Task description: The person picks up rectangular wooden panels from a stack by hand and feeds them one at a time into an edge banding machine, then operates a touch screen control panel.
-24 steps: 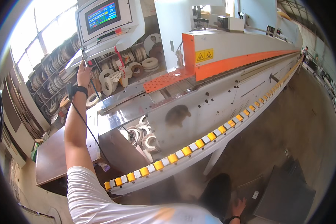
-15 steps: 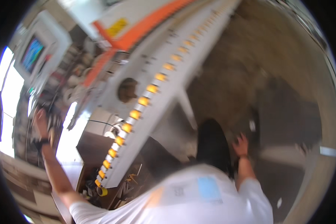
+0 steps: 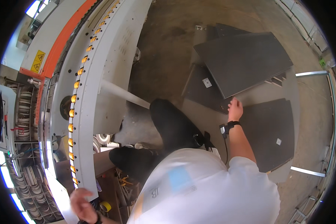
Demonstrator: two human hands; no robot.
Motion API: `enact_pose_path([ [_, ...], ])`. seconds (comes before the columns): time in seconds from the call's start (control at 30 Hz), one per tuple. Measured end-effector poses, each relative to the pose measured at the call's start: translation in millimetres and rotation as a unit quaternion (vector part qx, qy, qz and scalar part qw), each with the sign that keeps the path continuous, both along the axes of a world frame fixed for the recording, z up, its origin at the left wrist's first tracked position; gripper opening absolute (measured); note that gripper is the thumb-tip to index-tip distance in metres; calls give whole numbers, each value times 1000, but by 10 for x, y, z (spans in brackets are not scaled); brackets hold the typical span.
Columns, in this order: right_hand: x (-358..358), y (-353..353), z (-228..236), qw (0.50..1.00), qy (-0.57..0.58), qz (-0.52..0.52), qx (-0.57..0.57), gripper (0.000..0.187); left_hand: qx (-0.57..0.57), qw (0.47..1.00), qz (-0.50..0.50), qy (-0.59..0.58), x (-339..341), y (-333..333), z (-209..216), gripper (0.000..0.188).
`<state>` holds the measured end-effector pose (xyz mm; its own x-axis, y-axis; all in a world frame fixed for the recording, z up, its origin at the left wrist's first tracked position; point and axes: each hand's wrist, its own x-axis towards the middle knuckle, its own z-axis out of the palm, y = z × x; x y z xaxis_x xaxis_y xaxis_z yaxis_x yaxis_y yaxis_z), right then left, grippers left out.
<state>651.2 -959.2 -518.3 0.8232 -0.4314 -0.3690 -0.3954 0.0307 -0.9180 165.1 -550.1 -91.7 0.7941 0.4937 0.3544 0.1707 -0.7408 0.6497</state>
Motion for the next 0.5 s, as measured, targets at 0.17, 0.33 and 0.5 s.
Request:
enact_pose_path([
  [0.17, 217, -302, -169, 987, 79, 72, 120, 86, -288, 956, 22, -46, 795, -446, -1160, 31],
  [0.33, 299, -156, -168, 974, 95, 68, 192, 88, -492, 867, 0, -77, 1532, -650, -2017, 24],
  [0.5, 294, -178, -38, 974, 91, 56, 198, 47, -560, 827, -9, 45, 1713, -873, -2404, 24],
])
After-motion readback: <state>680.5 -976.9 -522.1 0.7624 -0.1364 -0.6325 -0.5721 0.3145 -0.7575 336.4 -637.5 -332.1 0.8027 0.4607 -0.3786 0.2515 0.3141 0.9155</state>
